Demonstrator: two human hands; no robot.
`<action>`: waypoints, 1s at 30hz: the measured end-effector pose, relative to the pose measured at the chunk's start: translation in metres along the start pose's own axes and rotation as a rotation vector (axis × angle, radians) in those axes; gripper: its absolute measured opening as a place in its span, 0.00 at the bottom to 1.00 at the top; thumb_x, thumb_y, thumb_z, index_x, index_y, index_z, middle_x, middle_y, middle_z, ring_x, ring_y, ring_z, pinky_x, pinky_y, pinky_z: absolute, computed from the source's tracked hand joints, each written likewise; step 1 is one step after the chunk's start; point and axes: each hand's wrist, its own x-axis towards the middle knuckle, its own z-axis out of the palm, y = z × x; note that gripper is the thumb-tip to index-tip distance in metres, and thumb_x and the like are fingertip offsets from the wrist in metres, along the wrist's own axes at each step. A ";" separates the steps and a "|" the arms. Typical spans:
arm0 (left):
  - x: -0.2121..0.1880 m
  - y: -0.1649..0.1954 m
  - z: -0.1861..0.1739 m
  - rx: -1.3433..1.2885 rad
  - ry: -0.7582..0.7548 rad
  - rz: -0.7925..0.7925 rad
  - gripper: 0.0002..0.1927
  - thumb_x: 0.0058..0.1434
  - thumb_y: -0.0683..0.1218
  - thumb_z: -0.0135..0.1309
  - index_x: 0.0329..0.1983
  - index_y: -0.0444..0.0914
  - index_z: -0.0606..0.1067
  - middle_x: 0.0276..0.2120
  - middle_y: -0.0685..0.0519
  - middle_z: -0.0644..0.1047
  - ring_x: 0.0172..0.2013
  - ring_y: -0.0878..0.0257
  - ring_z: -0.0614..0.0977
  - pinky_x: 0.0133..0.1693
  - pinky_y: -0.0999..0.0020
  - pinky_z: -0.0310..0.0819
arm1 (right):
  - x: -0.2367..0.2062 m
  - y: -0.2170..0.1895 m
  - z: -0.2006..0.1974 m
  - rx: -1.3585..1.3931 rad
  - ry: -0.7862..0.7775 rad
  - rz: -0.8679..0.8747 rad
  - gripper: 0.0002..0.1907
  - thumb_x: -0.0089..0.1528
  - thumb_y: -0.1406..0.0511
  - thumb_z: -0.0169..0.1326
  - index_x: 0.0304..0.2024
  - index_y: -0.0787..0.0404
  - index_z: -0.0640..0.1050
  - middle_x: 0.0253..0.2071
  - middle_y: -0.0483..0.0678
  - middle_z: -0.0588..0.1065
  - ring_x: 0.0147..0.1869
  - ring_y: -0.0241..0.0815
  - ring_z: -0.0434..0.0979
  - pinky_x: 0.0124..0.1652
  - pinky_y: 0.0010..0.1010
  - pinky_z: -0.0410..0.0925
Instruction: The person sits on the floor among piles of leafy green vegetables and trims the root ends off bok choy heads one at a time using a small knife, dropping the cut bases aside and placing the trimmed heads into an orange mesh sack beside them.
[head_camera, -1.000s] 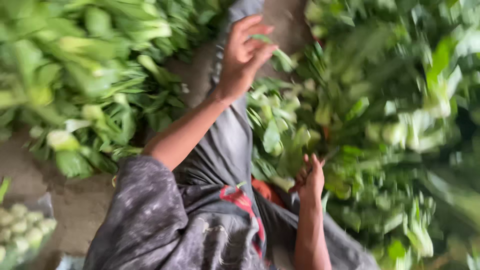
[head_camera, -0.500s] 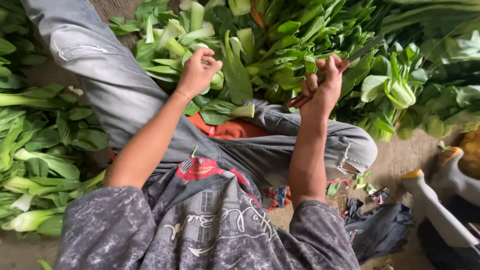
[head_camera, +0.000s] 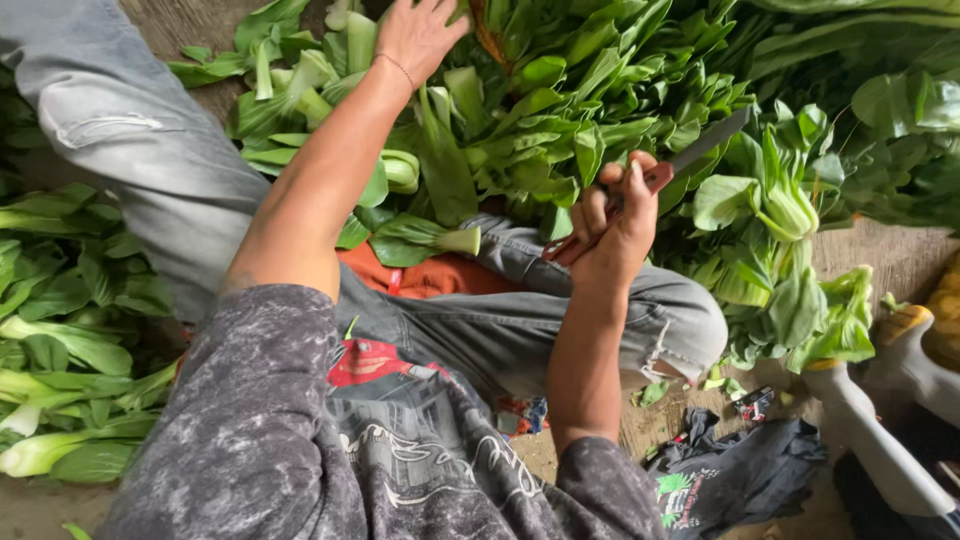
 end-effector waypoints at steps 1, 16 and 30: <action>0.010 0.002 0.003 0.005 -0.045 0.044 0.24 0.64 0.46 0.53 0.64 0.55 0.73 0.60 0.56 0.71 0.64 0.59 0.68 0.53 0.54 0.66 | 0.002 0.001 -0.001 0.005 -0.008 0.009 0.10 0.73 0.63 0.49 0.56 0.57 0.70 0.40 0.45 0.76 0.20 0.30 0.55 0.19 0.23 0.51; 0.009 -0.042 -0.017 -0.808 0.052 -0.088 0.37 0.51 0.53 0.76 0.62 0.44 0.73 0.54 0.52 0.76 0.54 0.52 0.79 0.55 0.50 0.71 | -0.003 0.011 0.003 -0.202 -0.083 -0.006 0.09 0.75 0.65 0.45 0.57 0.61 0.69 0.40 0.50 0.75 0.21 0.30 0.60 0.21 0.23 0.56; -0.166 0.005 -0.144 -1.359 0.360 -0.324 0.37 0.53 0.59 0.76 0.52 0.37 0.67 0.44 0.48 0.73 0.44 0.50 0.80 0.45 0.59 0.76 | -0.044 0.082 0.062 -1.049 -0.607 -0.369 0.31 0.57 0.65 0.73 0.58 0.66 0.73 0.51 0.48 0.76 0.54 0.34 0.76 0.56 0.28 0.71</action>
